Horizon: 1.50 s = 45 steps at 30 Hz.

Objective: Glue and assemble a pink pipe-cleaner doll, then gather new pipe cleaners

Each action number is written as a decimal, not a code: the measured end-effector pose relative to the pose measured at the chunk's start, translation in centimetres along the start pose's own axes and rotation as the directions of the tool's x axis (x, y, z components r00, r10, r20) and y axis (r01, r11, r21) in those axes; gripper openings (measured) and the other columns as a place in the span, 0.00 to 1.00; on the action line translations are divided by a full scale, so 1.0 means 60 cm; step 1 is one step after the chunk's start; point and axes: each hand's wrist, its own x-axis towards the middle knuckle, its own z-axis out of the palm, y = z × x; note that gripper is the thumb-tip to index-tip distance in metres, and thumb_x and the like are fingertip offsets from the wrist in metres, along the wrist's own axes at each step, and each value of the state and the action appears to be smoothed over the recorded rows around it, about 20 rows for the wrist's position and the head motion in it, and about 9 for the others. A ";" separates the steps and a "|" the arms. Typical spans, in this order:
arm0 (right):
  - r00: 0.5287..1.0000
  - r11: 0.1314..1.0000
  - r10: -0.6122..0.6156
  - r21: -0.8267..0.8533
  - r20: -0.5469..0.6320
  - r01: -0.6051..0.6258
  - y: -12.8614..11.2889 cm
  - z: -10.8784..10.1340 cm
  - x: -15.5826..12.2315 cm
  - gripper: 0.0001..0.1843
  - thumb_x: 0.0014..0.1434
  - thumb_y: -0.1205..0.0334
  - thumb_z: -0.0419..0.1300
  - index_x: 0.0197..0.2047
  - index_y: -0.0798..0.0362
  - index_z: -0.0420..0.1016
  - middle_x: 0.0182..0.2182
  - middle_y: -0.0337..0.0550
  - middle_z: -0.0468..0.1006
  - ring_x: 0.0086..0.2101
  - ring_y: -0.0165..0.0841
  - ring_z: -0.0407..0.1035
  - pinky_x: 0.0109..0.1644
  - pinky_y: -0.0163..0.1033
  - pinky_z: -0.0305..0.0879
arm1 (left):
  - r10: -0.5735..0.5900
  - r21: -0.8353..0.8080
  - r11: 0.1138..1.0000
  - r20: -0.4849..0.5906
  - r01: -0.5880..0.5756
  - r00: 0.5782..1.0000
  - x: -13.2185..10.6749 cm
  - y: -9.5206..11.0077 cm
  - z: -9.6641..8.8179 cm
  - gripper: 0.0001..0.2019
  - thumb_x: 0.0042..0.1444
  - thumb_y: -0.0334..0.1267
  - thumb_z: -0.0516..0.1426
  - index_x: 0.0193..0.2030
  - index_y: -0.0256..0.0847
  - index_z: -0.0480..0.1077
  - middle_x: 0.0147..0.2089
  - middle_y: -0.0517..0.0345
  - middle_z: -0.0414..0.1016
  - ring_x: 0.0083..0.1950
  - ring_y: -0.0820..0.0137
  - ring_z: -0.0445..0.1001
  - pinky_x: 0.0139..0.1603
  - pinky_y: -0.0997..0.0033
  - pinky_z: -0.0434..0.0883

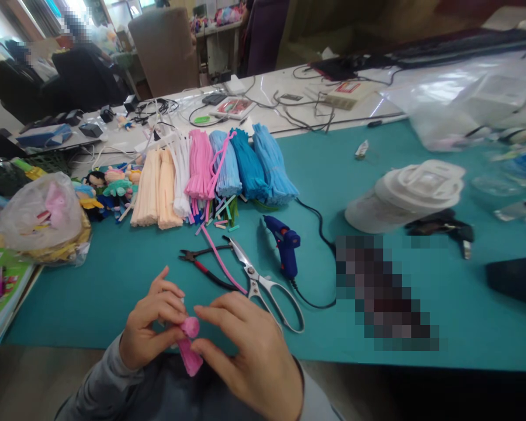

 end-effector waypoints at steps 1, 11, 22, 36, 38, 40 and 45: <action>1.000 1.000 0.001 0.010 -0.010 -0.001 -0.001 -0.003 0.000 0.09 0.61 0.61 0.59 0.44 0.53 0.75 0.32 0.45 0.78 0.32 0.32 0.73 0.34 0.35 0.71 | -0.004 0.002 1.000 -0.001 0.004 1.000 0.000 0.000 0.000 0.03 0.54 0.36 0.61 0.32 0.43 0.70 0.28 0.61 0.77 0.40 0.67 0.74 0.65 0.46 0.53; 0.998 0.997 -0.068 -0.044 0.005 0.068 -0.006 0.003 0.009 0.08 0.63 0.66 0.56 0.38 0.54 0.78 0.26 0.43 0.76 0.27 0.30 0.69 0.28 0.35 0.65 | 0.010 0.001 1.000 0.032 -0.010 0.999 0.004 0.001 -0.004 0.03 0.54 0.37 0.61 0.33 0.43 0.71 0.28 0.61 0.78 0.40 0.67 0.74 0.65 0.47 0.52; 0.996 0.996 -0.090 -0.011 0.003 0.090 -0.001 0.006 0.010 0.08 0.62 0.67 0.57 0.39 0.52 0.79 0.26 0.41 0.77 0.27 0.30 0.67 0.28 0.35 0.64 | 0.031 -0.003 1.000 0.044 -0.030 0.999 0.006 0.003 -0.005 0.03 0.55 0.36 0.61 0.32 0.43 0.70 0.29 0.62 0.78 0.39 0.69 0.74 0.66 0.52 0.51; 0.996 0.976 0.083 0.204 -0.021 -0.077 0.011 -0.011 0.010 0.07 0.61 0.64 0.58 0.40 0.52 0.77 0.30 0.44 0.78 0.29 0.31 0.73 0.30 0.34 0.71 | -0.226 -0.357 0.911 -0.010 0.208 0.974 -0.011 -0.011 0.008 0.12 0.52 0.45 0.63 0.38 0.41 0.71 0.31 0.59 0.76 0.37 0.68 0.74 0.65 0.46 0.55; 0.994 0.965 0.106 0.245 -0.038 -0.094 0.012 -0.009 0.010 0.06 0.61 0.67 0.58 0.36 0.52 0.76 0.27 0.42 0.77 0.27 0.30 0.72 0.28 0.33 0.70 | -0.291 -0.494 0.831 0.006 0.256 0.957 -0.014 -0.010 0.012 0.14 0.51 0.47 0.63 0.40 0.41 0.70 0.29 0.61 0.74 0.35 0.69 0.74 0.65 0.47 0.55; 0.993 0.962 0.105 0.256 -0.050 -0.089 0.011 -0.004 0.009 0.06 0.60 0.69 0.58 0.35 0.52 0.76 0.27 0.42 0.76 0.27 0.30 0.72 0.28 0.33 0.70 | -0.352 -0.602 0.737 0.048 0.309 0.935 -0.015 -0.007 0.017 0.16 0.51 0.48 0.63 0.42 0.42 0.69 0.27 0.63 0.73 0.33 0.70 0.74 0.64 0.46 0.55; 0.995 0.978 0.045 0.208 -0.089 -0.026 0.001 0.006 0.011 0.07 0.59 0.71 0.57 0.36 0.51 0.75 0.30 0.44 0.77 0.31 0.32 0.73 0.32 0.35 0.72 | -0.454 -0.725 0.554 0.150 0.410 0.878 -0.014 -0.001 0.027 0.15 0.50 0.48 0.63 0.39 0.42 0.69 0.23 0.64 0.73 0.29 0.69 0.74 0.61 0.46 0.60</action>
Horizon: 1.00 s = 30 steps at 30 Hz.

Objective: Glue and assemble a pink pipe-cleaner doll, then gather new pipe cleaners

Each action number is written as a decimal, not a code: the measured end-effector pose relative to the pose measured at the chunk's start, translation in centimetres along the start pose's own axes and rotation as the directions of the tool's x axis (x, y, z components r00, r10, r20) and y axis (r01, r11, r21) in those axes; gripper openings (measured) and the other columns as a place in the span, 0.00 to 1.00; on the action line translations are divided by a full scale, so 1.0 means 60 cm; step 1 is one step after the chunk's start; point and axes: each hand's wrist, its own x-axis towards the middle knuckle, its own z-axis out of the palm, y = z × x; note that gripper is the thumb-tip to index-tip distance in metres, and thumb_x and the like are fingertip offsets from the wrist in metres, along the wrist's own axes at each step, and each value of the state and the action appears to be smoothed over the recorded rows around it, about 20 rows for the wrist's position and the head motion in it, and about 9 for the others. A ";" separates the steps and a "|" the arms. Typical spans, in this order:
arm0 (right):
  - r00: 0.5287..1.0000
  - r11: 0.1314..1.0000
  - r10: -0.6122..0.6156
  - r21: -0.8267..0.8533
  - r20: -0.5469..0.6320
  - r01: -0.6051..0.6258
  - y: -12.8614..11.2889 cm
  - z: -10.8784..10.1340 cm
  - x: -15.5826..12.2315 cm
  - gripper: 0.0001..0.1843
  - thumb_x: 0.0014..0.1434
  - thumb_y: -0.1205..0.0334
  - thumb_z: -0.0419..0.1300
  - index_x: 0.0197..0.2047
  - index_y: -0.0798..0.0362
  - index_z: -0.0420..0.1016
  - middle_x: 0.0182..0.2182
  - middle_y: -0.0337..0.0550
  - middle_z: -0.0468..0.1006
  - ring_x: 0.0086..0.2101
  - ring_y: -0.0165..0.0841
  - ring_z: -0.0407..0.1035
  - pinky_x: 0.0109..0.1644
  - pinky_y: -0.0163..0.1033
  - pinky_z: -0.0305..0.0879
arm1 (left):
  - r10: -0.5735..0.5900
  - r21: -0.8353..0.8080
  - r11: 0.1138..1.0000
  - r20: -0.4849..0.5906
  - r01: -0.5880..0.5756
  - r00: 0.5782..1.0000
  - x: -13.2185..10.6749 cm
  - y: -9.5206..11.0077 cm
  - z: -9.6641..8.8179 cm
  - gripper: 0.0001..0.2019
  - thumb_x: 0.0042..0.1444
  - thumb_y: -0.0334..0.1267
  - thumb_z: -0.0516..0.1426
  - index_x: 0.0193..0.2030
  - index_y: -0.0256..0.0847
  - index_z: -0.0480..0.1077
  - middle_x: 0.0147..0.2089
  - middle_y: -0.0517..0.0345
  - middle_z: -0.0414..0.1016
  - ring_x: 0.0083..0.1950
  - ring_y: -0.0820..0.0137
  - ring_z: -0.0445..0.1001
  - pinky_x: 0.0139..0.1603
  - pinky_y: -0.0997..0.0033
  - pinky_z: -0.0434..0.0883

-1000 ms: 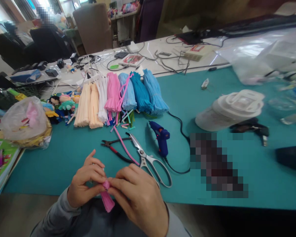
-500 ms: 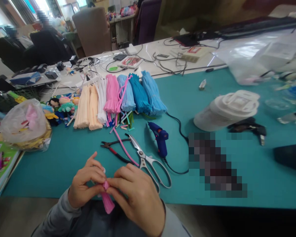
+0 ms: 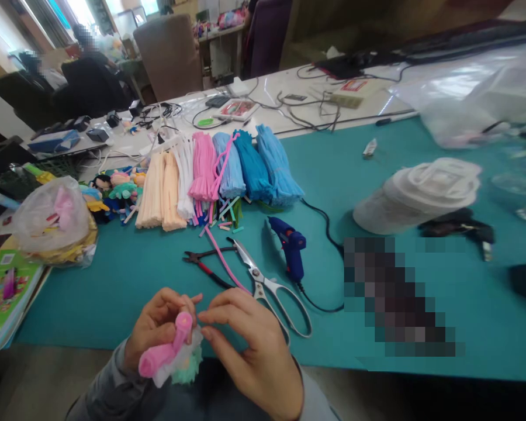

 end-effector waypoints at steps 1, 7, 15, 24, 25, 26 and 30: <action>1.000 1.000 -0.018 -0.007 -0.006 0.018 -0.002 0.001 0.001 0.07 0.59 0.71 0.57 0.37 0.51 0.75 0.30 0.44 0.77 0.32 0.32 0.73 0.33 0.35 0.72 | -0.026 -0.047 0.999 0.006 0.026 1.000 0.000 -0.002 0.001 0.14 0.50 0.48 0.63 0.38 0.42 0.69 0.23 0.64 0.73 0.29 0.70 0.75 0.57 0.49 0.65; 0.994 0.993 -0.102 -0.059 -0.027 0.100 -0.005 0.009 0.004 0.09 0.59 0.72 0.56 0.38 0.51 0.75 0.31 0.44 0.78 0.32 0.31 0.72 0.33 0.35 0.71 | -0.203 -0.295 0.930 0.076 0.217 0.976 0.000 -0.012 -0.001 0.13 0.49 0.45 0.64 0.37 0.42 0.69 0.27 0.62 0.76 0.23 0.75 0.72 0.25 0.76 0.67; 0.989 0.983 -0.147 -0.113 -0.015 0.145 0.002 0.015 0.002 0.08 0.60 0.73 0.56 0.39 0.53 0.73 0.32 0.44 0.77 0.33 0.31 0.70 0.35 0.37 0.67 | -0.263 -0.394 0.879 0.069 0.269 0.962 -0.001 -0.010 0.003 0.08 0.50 0.37 0.64 0.35 0.41 0.71 0.22 0.65 0.74 0.21 0.77 0.71 0.25 0.80 0.66; 0.983 0.975 -0.182 -0.131 -0.018 0.178 0.004 0.020 0.000 0.09 0.61 0.72 0.53 0.37 0.52 0.73 0.32 0.44 0.76 0.32 0.31 0.69 0.34 0.38 0.65 | -0.225 -0.430 0.871 0.077 0.236 0.971 -0.002 -0.011 0.006 0.08 0.50 0.38 0.64 0.33 0.41 0.70 0.24 0.65 0.74 0.23 0.79 0.71 0.25 0.82 0.66; 0.984 0.976 -0.176 -0.136 -0.011 0.172 0.003 0.018 0.001 0.09 0.61 0.72 0.53 0.37 0.52 0.73 0.32 0.44 0.76 0.32 0.31 0.69 0.35 0.38 0.65 | -0.221 -0.427 0.874 0.079 0.233 0.972 -0.002 -0.011 0.006 0.07 0.50 0.37 0.64 0.33 0.41 0.70 0.24 0.65 0.74 0.23 0.79 0.71 0.25 0.82 0.66; 0.986 0.976 -0.169 -0.138 -0.003 0.167 0.001 0.016 0.001 0.10 0.61 0.73 0.54 0.38 0.52 0.74 0.32 0.44 0.76 0.32 0.32 0.69 0.35 0.38 0.66 | -0.212 -0.418 0.880 0.077 0.225 0.974 -0.002 -0.009 0.006 0.07 0.50 0.37 0.64 0.34 0.41 0.70 0.26 0.65 0.75 0.23 0.79 0.71 0.24 0.82 0.66; 0.986 0.980 -0.167 -0.104 0.007 0.167 -0.004 0.007 0.001 0.12 0.59 0.75 0.56 0.41 0.52 0.74 0.33 0.44 0.76 0.34 0.32 0.70 0.37 0.39 0.67 | -0.143 -0.287 0.947 0.033 0.147 0.989 -0.002 0.001 0.011 0.13 0.49 0.40 0.66 0.40 0.43 0.71 0.29 0.64 0.76 0.27 0.76 0.74 0.41 0.70 0.71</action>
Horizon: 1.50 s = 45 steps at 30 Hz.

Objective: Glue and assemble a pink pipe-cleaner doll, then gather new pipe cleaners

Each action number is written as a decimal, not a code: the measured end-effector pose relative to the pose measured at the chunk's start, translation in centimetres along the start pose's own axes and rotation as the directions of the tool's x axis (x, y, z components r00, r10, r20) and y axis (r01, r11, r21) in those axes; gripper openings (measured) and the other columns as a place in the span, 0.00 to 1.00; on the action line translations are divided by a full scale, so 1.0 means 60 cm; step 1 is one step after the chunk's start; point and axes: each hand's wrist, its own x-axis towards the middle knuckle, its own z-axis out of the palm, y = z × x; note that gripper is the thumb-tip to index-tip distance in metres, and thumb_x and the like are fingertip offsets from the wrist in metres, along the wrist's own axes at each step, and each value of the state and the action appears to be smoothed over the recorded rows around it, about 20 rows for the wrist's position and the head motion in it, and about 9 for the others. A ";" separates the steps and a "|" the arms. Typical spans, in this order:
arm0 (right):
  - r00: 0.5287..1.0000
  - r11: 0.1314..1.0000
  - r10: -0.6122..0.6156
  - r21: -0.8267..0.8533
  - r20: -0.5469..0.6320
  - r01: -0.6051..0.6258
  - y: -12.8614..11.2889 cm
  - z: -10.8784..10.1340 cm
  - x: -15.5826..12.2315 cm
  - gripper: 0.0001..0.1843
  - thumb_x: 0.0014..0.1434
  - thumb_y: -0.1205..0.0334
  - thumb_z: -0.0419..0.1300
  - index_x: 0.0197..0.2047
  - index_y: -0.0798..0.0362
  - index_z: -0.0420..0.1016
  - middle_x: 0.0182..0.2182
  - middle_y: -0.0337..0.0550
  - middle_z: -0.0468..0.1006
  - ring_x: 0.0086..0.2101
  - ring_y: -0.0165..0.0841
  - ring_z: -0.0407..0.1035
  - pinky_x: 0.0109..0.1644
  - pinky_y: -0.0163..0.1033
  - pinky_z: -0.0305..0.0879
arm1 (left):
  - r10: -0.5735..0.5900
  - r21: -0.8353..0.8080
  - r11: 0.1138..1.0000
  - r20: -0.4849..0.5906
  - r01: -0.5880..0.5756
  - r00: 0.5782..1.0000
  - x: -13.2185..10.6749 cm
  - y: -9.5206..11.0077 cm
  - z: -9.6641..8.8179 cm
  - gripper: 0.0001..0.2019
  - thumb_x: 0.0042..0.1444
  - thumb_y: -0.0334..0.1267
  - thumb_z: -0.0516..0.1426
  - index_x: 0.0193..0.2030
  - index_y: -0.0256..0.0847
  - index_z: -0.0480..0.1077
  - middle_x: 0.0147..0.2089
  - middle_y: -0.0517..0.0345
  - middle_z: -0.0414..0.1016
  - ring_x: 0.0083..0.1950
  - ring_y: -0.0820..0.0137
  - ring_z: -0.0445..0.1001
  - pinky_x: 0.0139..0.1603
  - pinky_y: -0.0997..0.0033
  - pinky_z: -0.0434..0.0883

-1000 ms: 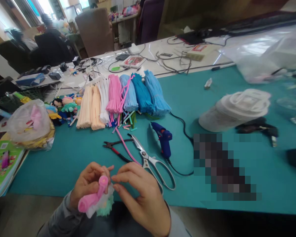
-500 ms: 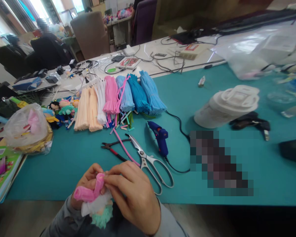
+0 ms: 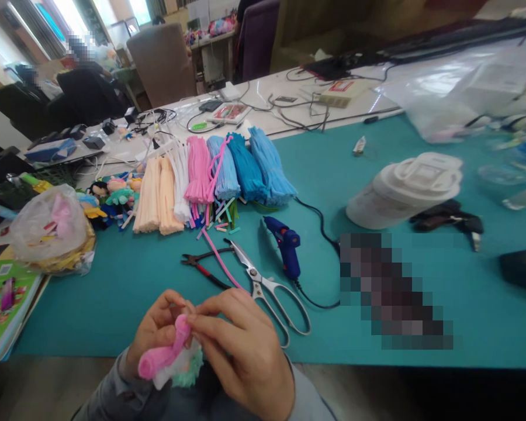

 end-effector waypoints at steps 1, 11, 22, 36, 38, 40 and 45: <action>1.000 1.000 -0.007 0.008 -0.001 0.007 -0.001 -0.001 -0.001 0.12 0.58 0.75 0.56 0.42 0.52 0.74 0.34 0.45 0.76 0.34 0.33 0.70 0.37 0.39 0.67 | 0.033 0.047 0.998 -0.008 -0.033 0.999 -0.001 0.002 0.002 0.14 0.48 0.40 0.66 0.41 0.44 0.71 0.29 0.65 0.76 0.29 0.75 0.74 0.50 0.64 0.69; 0.983 0.955 0.178 0.235 0.033 -0.181 -0.004 -0.004 -0.009 0.06 0.59 0.66 0.61 0.41 0.49 0.76 0.31 0.41 0.74 0.32 0.30 0.71 0.33 0.33 0.69 | 0.377 0.535 0.757 0.113 -0.376 0.919 -0.011 0.006 -0.001 0.13 0.52 0.37 0.64 0.44 0.45 0.70 0.34 0.62 0.75 0.39 0.70 0.73 0.68 0.53 0.49; 0.978 0.936 0.196 0.284 0.074 -0.209 -0.001 0.004 -0.013 0.07 0.57 0.68 0.62 0.40 0.50 0.77 0.31 0.41 0.75 0.33 0.29 0.72 0.34 0.32 0.70 | 0.416 0.642 0.628 0.200 -0.439 0.887 -0.015 0.011 0.000 0.14 0.54 0.35 0.62 0.47 0.47 0.68 0.36 0.64 0.74 0.42 0.71 0.72 0.68 0.56 0.50; 0.986 0.957 0.145 0.240 0.084 -0.161 -0.001 -0.005 -0.019 0.09 0.59 0.61 0.62 0.44 0.49 0.74 0.37 0.44 0.75 0.37 0.32 0.72 0.41 0.35 0.70 | 0.458 0.724 0.485 0.266 -0.490 0.848 -0.013 0.020 0.004 0.14 0.53 0.34 0.62 0.45 0.45 0.66 0.33 0.62 0.75 0.39 0.68 0.74 0.67 0.43 0.52; 0.992 0.974 0.118 0.190 0.054 -0.126 -0.001 -0.002 -0.022 0.06 0.59 0.63 0.61 0.42 0.50 0.74 0.36 0.44 0.74 0.37 0.32 0.72 0.41 0.36 0.70 | 0.463 0.735 0.460 0.280 -0.498 0.841 -0.012 0.021 0.004 0.14 0.53 0.33 0.61 0.45 0.45 0.66 0.33 0.62 0.75 0.39 0.68 0.74 0.67 0.43 0.51; 0.996 0.986 0.082 0.145 0.023 -0.085 -0.002 0.001 -0.021 0.04 0.60 0.64 0.59 0.40 0.50 0.74 0.35 0.44 0.74 0.36 0.32 0.71 0.40 0.37 0.69 | 0.464 0.739 0.441 0.297 -0.508 0.834 -0.011 0.022 0.005 0.13 0.54 0.33 0.60 0.45 0.45 0.66 0.33 0.62 0.75 0.39 0.68 0.74 0.68 0.44 0.51; 0.997 0.996 0.074 0.050 0.039 -0.076 -0.006 0.001 -0.012 0.04 0.59 0.66 0.60 0.38 0.51 0.75 0.34 0.43 0.76 0.35 0.32 0.71 0.39 0.37 0.69 | 0.465 0.739 0.410 0.335 -0.535 0.820 -0.012 0.023 0.005 0.14 0.53 0.32 0.61 0.46 0.45 0.66 0.34 0.61 0.76 0.39 0.69 0.74 0.67 0.46 0.53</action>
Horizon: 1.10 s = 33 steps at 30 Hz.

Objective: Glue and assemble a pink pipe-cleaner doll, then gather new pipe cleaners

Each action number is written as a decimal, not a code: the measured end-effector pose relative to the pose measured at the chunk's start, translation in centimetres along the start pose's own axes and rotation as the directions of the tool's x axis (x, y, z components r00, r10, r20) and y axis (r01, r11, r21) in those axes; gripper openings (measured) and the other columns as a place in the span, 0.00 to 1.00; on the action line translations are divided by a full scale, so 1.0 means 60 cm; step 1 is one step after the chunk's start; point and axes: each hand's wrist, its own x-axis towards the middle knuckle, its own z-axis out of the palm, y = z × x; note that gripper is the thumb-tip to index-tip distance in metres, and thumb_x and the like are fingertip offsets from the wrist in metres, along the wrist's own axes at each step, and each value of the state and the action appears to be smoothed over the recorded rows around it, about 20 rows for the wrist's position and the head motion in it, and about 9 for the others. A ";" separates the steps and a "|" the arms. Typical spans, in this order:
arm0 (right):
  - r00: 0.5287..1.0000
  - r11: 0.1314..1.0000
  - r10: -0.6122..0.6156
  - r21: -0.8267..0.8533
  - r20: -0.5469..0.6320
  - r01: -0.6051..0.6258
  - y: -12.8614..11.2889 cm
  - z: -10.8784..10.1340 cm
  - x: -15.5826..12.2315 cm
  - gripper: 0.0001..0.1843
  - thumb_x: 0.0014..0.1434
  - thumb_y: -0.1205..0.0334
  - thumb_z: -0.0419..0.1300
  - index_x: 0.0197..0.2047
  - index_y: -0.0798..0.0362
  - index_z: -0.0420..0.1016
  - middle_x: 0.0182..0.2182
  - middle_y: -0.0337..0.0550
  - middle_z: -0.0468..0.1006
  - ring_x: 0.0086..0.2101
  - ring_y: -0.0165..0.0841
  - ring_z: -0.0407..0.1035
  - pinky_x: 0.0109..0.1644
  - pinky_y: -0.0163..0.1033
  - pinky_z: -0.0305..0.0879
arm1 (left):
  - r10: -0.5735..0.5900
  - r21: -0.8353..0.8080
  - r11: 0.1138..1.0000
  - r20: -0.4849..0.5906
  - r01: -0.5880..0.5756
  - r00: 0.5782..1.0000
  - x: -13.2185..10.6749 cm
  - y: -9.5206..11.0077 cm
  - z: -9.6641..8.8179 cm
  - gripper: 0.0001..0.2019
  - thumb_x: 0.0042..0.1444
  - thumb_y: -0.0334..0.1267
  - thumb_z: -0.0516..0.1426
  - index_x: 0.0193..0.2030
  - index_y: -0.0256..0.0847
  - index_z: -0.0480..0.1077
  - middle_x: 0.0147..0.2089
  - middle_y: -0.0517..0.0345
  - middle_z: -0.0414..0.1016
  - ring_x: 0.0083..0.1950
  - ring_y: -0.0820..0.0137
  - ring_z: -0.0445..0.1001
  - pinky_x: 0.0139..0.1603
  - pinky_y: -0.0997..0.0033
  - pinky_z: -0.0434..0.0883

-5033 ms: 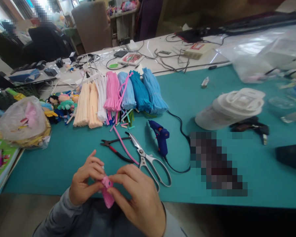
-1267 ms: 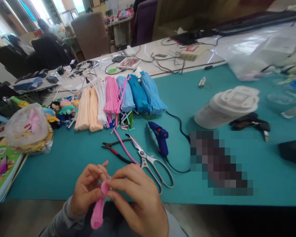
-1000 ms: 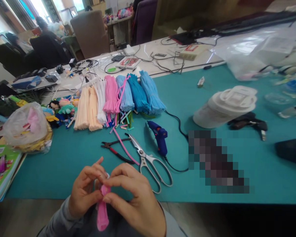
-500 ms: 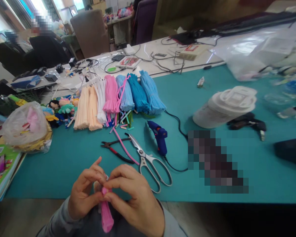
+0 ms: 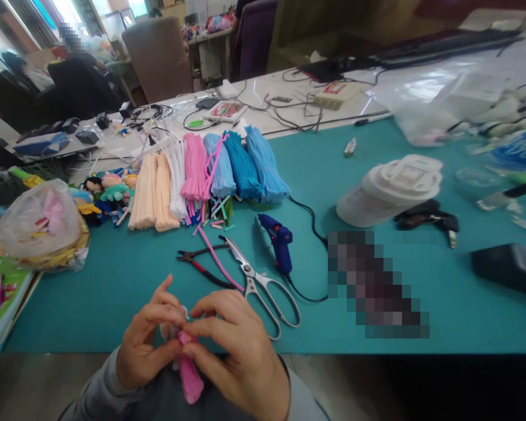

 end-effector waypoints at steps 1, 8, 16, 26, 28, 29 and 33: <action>1.000 1.000 0.002 -0.010 0.008 -0.002 0.000 0.000 0.001 0.04 0.59 0.66 0.60 0.38 0.50 0.75 0.34 0.43 0.76 0.35 0.32 0.71 0.39 0.37 0.69 | -0.007 0.000 1.000 -0.002 0.007 1.000 -0.001 0.000 0.000 0.14 0.53 0.32 0.61 0.46 0.45 0.66 0.34 0.60 0.76 0.39 0.69 0.74 0.67 0.45 0.53; 0.998 0.996 0.063 0.062 0.015 -0.064 0.009 0.002 -0.003 0.18 0.61 0.49 0.58 0.50 0.48 0.72 0.40 0.47 0.77 0.37 0.35 0.73 0.43 0.39 0.70 | -0.173 -0.154 0.976 -0.106 0.156 0.979 -0.003 -0.009 -0.002 0.12 0.52 0.33 0.62 0.43 0.44 0.69 0.33 0.62 0.76 0.38 0.69 0.74 0.68 0.45 0.50; 0.951 0.948 0.309 0.082 0.003 -0.308 0.025 0.043 -0.015 0.09 0.59 0.58 0.59 0.43 0.49 0.72 0.37 0.46 0.78 0.38 0.37 0.74 0.43 0.39 0.72 | -0.660 -0.759 0.546 -0.130 0.354 0.740 0.014 -0.027 -0.006 0.15 0.47 0.41 0.66 0.40 0.43 0.68 0.27 0.63 0.76 0.36 0.69 0.76 0.56 0.55 0.67; 0.783 0.711 0.609 0.352 0.126 -0.609 0.055 0.101 -0.015 0.27 0.56 0.48 0.61 0.55 0.51 0.64 0.50 0.54 0.74 0.51 0.44 0.69 0.54 0.50 0.68 | -0.823 -0.925 0.294 -0.116 0.241 0.556 0.019 -0.071 -0.003 0.15 0.42 0.47 0.67 0.35 0.44 0.73 0.31 0.61 0.72 0.38 0.67 0.75 0.48 0.59 0.73; 0.741 0.599 0.641 0.475 0.198 -0.645 0.058 0.106 -0.007 0.30 0.54 0.45 0.62 0.54 0.52 0.64 0.44 0.51 0.76 0.46 0.43 0.72 0.49 0.49 0.72 | -0.823 -0.939 0.265 -0.102 0.218 0.559 0.017 -0.081 -0.006 0.15 0.41 0.48 0.68 0.34 0.45 0.73 0.31 0.62 0.73 0.39 0.68 0.76 0.49 0.60 0.73; 0.734 0.558 0.642 0.520 0.224 -0.646 0.061 0.108 -0.004 0.31 0.52 0.44 0.64 0.53 0.52 0.64 0.41 0.50 0.76 0.43 0.42 0.73 0.46 0.48 0.73 | -0.816 -0.945 0.261 -0.107 0.197 0.568 0.017 -0.085 -0.007 0.16 0.40 0.48 0.68 0.34 0.45 0.74 0.31 0.62 0.73 0.39 0.68 0.76 0.49 0.61 0.73; 0.723 0.469 0.654 0.630 0.223 -0.618 0.081 0.115 -0.001 0.30 0.49 0.44 0.66 0.51 0.50 0.67 0.40 0.47 0.75 0.41 0.41 0.73 0.42 0.46 0.73 | -0.781 -0.944 0.307 -0.176 0.122 0.600 0.017 -0.099 -0.017 0.17 0.38 0.47 0.69 0.36 0.47 0.76 0.31 0.62 0.77 0.39 0.66 0.78 0.46 0.61 0.75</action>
